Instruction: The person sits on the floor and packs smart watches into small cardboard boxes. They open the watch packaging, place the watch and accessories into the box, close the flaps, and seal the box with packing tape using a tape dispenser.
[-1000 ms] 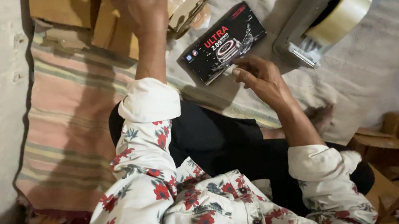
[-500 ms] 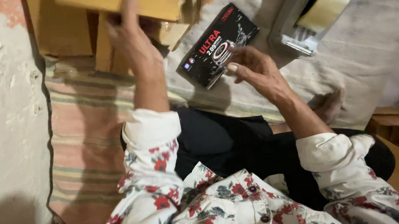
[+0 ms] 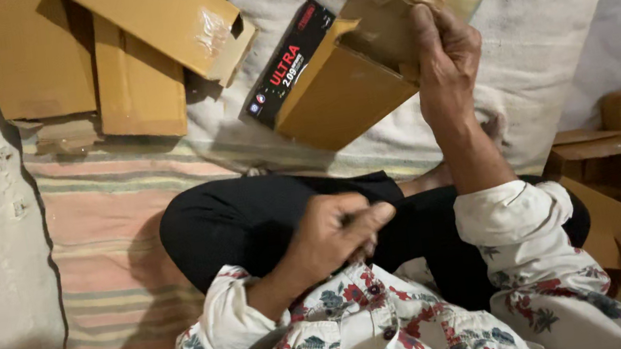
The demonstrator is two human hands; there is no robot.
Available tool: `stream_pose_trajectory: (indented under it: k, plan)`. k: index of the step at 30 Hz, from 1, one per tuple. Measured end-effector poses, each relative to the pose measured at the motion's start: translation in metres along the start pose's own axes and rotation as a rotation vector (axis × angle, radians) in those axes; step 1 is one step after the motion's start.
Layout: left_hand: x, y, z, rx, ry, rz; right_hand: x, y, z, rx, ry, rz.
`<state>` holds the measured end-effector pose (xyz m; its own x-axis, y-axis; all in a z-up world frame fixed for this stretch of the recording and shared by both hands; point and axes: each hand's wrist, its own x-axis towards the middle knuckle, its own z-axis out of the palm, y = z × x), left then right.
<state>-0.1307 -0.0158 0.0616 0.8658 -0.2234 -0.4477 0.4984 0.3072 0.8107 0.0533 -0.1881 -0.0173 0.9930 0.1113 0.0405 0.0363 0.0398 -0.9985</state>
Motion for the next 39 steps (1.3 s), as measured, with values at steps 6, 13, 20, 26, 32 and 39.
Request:
stream_pose_trajectory:
  k: [6,13,20,26,32,39]
  plan:
    - [0.043,0.052,-0.036,0.829,0.479,0.741,-0.011,-0.022,0.021,-0.032,-0.146,0.146]
    - [0.082,0.056,-0.050,0.533,0.299,0.407,-0.011,-0.009,0.026,0.102,-0.248,0.205]
    - [0.088,0.046,-0.070,0.590,0.133,0.565,-0.007,-0.010,0.024,0.088,-0.281,0.371]
    - [0.104,0.043,-0.073,0.480,0.164,0.500,-0.004,-0.049,0.009,-0.192,-0.421,0.346]
    - [0.108,0.028,-0.072,0.491,0.108,0.561,-0.006,-0.049,0.004,-0.395,-0.499,0.285]
    - [0.107,0.040,-0.098,0.701,0.501,0.130,-0.003,-0.043,-0.003,0.059,-0.370,0.341]
